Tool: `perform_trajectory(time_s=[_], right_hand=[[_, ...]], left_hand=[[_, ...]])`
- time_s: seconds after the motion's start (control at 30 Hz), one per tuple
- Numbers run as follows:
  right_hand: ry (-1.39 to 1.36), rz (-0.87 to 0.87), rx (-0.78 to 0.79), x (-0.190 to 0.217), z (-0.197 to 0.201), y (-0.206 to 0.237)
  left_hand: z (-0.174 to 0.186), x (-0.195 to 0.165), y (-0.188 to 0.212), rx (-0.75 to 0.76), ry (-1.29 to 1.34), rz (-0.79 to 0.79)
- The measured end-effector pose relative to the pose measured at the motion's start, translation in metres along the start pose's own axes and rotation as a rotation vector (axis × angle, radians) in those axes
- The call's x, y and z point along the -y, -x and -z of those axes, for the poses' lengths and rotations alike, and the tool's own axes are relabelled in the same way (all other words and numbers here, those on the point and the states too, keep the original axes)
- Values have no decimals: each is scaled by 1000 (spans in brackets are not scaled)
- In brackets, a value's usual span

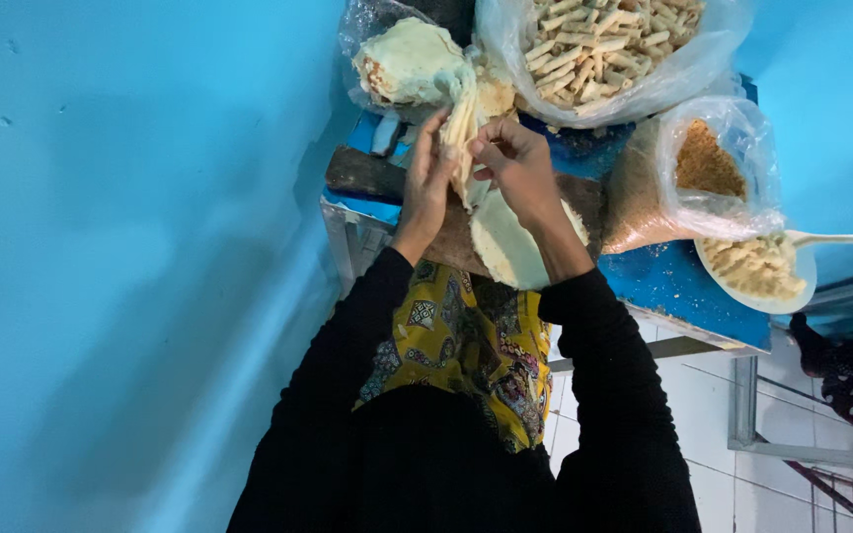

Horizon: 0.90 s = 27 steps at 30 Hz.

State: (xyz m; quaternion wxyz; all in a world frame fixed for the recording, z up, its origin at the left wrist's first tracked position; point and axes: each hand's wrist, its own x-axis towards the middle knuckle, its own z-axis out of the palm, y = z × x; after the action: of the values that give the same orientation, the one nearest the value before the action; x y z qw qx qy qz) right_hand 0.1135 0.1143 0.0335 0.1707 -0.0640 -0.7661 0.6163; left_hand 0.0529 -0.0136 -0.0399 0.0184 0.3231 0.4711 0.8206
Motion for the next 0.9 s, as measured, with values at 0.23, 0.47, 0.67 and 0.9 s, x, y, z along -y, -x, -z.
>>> perform_trajectory(time_s=[0.23,0.47,0.67,0.9], right_hand=[[-263,-93,-13,-22,18,-4],[-19,15,-92,-37,-2,-10],[-93,-159,-272,-58,39,-21],[-271,161,-255,-23,130,18]], left_hand=[[0,8,-5,-278,-190,-88],[-6,4,2,-187,-254,-86],[-2,4,-1,-494,-109,-63],[4,10,-4,-591,-216,-65]])
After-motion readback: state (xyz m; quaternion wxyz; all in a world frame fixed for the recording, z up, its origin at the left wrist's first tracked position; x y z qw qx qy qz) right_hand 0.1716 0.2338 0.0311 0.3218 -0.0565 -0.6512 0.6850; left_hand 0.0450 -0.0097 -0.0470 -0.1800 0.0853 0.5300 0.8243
